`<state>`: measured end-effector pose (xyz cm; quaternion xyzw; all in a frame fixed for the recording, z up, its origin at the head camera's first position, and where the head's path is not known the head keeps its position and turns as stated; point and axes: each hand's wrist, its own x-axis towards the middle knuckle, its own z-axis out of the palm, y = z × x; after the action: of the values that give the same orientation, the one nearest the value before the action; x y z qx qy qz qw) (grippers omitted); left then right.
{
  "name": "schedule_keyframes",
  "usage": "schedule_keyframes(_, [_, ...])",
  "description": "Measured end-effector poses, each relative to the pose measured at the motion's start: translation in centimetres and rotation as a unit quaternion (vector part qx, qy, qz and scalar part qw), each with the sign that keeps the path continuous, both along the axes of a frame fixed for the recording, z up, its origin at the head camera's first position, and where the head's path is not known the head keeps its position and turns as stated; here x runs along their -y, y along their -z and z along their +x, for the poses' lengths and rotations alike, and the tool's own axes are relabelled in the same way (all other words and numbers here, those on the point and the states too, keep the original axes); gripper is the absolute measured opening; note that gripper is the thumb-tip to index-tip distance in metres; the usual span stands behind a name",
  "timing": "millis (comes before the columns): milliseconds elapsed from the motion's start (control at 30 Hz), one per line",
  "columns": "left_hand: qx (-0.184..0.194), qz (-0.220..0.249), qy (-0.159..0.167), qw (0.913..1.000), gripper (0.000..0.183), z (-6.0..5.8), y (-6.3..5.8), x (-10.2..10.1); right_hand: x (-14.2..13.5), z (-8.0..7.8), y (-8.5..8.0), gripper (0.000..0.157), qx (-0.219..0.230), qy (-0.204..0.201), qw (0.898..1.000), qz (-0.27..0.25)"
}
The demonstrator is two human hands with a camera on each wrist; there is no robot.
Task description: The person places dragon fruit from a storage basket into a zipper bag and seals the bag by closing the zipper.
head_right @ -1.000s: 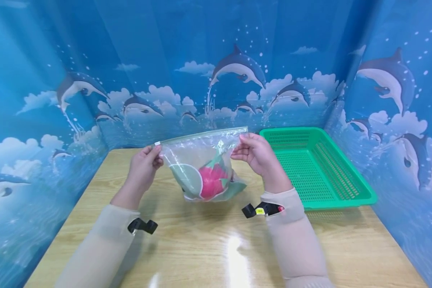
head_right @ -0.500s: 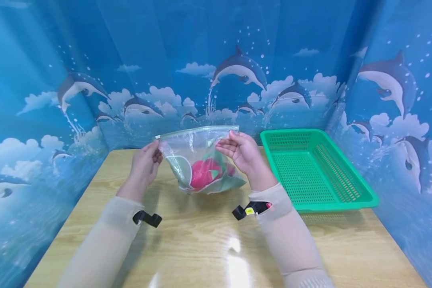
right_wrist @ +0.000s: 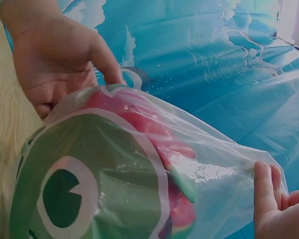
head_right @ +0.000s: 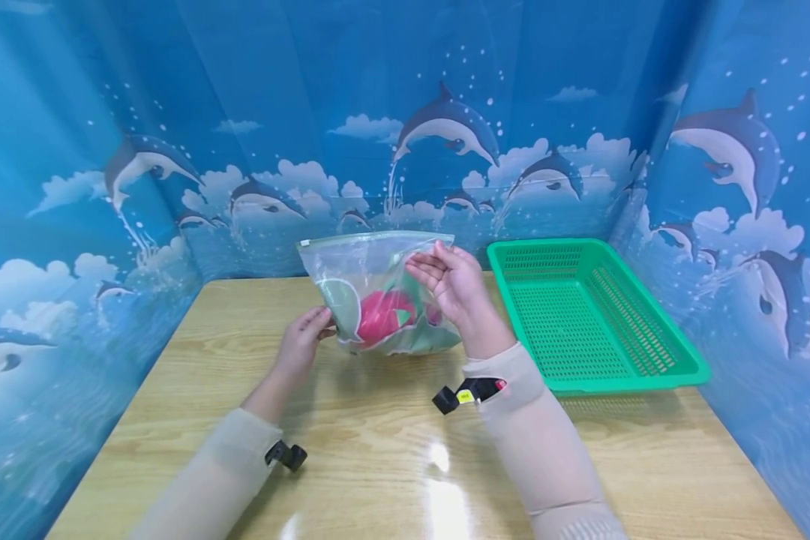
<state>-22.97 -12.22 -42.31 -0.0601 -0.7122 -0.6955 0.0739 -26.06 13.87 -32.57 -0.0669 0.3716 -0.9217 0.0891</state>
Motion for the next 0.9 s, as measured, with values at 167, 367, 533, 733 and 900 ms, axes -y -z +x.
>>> schedule_keyframes(167, [-0.009,-0.017,0.006,0.9998,0.029,0.0,1.6,-0.7,-0.3,-0.1,0.2,0.025,0.017,0.013,0.999,-0.025])
schedule_keyframes(367, [0.022,0.022,-0.027,0.9991,0.025,0.1,1.9,-2.0,-0.5,-0.2,0.3,0.023,0.030,0.024,0.999,-0.033])
schedule_keyframes(533, [0.031,0.030,-0.059,0.9973,0.021,0.1,1.4,-2.6,-0.8,-0.2,0.2,0.021,0.027,0.031,0.999,-0.031])
schedule_keyframes(733, [0.030,-0.006,-0.089,0.9955,0.019,0.1,0.6,-2.4,-1.0,0.1,-0.2,0.020,0.025,0.047,0.998,-0.015])
schedule_keyframes(900, [0.048,-0.041,-0.085,0.9944,0.018,0.6,-0.9,-1.6,-1.5,0.2,-0.5,0.022,0.036,0.058,0.998,-0.011])
